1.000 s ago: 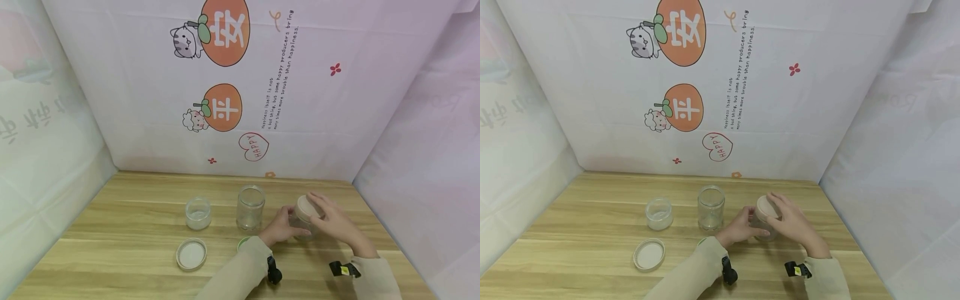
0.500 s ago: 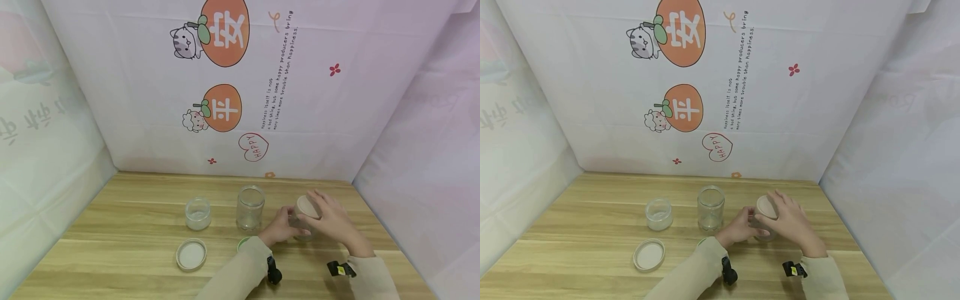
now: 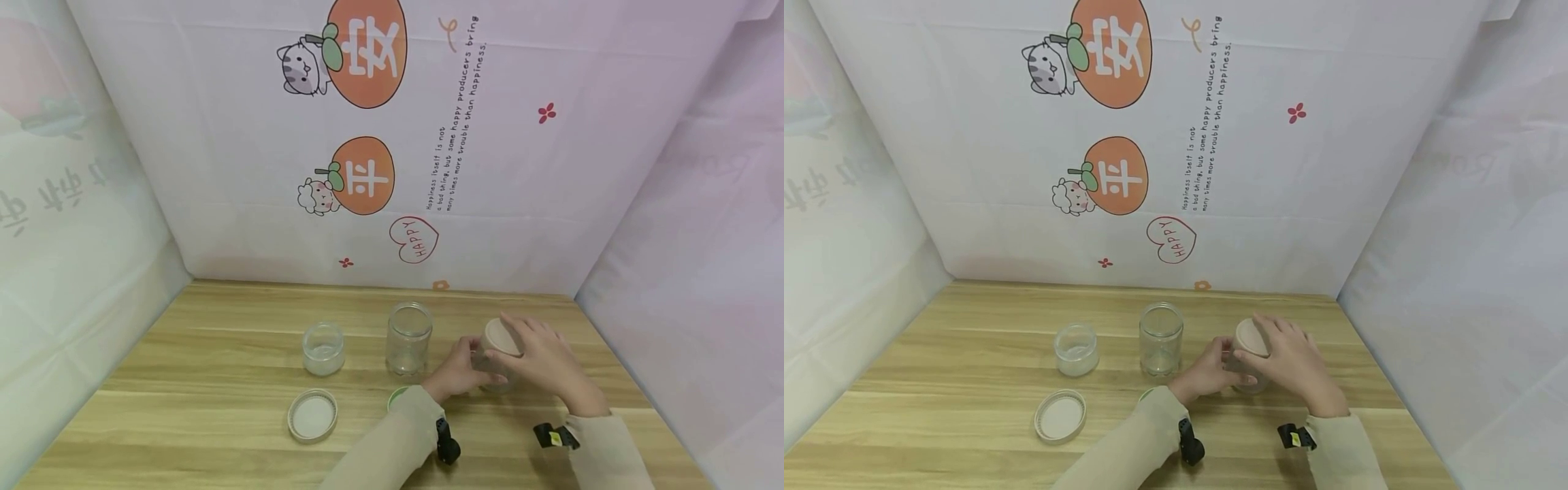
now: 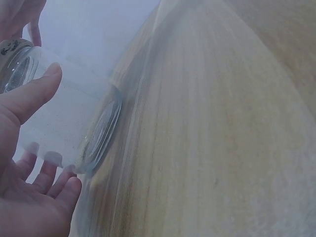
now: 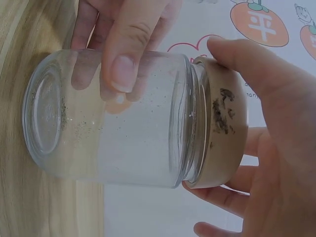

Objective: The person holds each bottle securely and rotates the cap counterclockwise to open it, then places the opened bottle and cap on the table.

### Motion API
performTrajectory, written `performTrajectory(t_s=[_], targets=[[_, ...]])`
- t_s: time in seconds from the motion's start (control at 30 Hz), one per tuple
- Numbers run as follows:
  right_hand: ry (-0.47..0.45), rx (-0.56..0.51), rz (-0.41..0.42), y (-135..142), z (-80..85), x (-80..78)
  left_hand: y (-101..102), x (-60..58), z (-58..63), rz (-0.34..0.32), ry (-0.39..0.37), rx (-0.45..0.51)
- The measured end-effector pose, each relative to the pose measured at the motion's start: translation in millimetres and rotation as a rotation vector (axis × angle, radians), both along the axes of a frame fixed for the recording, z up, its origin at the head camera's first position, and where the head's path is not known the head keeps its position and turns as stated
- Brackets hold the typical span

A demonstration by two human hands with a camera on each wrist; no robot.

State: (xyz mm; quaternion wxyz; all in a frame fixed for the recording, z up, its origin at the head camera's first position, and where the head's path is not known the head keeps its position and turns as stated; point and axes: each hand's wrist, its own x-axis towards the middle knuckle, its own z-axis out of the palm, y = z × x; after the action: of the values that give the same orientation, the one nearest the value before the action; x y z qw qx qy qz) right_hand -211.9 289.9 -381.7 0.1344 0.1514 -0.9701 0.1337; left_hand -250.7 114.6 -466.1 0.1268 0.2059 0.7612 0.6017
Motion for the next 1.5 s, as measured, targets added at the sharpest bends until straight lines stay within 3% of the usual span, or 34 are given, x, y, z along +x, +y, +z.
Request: performTrajectory(t_s=[1.0,1.5], targets=[[-0.026,-0.101,0.018,1.7,10.9,2.2,-0.2,1.5,1.9,0.006,0.003,0.004],[0.003,-0.160,0.061,14.6,12.6,16.3,-1.1,3.2,1.9,0.010,-0.020,-0.013]])
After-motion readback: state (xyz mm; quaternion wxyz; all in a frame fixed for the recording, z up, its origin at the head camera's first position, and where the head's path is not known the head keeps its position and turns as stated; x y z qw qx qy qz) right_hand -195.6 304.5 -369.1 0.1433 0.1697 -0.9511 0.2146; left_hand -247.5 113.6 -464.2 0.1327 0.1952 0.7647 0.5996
